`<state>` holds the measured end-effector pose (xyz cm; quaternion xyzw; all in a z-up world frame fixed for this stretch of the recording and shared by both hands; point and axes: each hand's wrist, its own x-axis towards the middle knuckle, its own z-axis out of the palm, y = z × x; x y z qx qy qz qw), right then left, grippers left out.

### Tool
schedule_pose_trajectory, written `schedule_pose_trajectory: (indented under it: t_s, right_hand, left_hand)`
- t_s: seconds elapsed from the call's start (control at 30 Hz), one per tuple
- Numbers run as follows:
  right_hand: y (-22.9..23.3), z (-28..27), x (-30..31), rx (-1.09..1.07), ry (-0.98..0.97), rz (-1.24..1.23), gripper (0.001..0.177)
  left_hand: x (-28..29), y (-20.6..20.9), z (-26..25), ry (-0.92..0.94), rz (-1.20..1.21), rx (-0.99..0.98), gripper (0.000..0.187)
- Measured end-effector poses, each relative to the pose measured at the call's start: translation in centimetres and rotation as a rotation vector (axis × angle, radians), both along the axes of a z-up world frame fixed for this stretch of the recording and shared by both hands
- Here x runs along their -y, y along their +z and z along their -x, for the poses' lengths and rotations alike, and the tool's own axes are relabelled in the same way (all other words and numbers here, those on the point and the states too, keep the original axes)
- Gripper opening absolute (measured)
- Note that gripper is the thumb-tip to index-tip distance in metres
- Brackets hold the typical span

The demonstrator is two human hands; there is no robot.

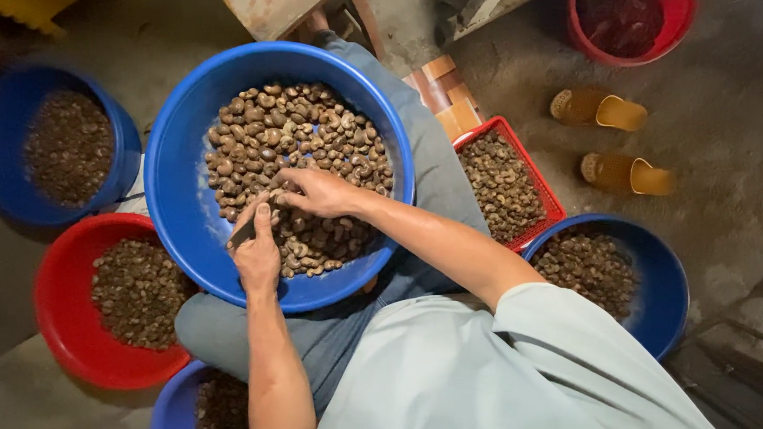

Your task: Cracking and sorting nuts from a large bowl into smaller containers using a small hand tool

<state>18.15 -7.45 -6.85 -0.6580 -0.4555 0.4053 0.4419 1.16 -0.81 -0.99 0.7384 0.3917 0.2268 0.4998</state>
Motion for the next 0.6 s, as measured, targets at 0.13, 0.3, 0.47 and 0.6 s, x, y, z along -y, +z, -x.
schedule_pose_trajectory:
  t_s: [0.13, 0.3, 0.47, 0.6]
  right_hand:
    - [-0.7, -0.2, -0.2, 0.074, 0.019, -0.019, 0.031]
    - [0.5, -0.1, 0.5, 0.131, 0.017, -0.047, 0.026]
    - [1.1, -0.1, 0.6, 0.165, 0.015, -0.080, 0.027]
    - [0.9, -0.1, 0.7, 0.171, -0.018, -0.095, 0.030]
  left_hand:
    - [-0.3, 0.1, -0.1, -0.040, 0.030, 0.072, 0.034]
    - [0.2, 0.5, -0.1, 0.001, 0.026, 0.088, 0.033]
    - [0.2, 0.7, 0.1, 0.013, 0.063, 0.131, 0.036]
    - [0.3, 0.4, 0.0, 0.047, 0.071, 0.165, 0.031]
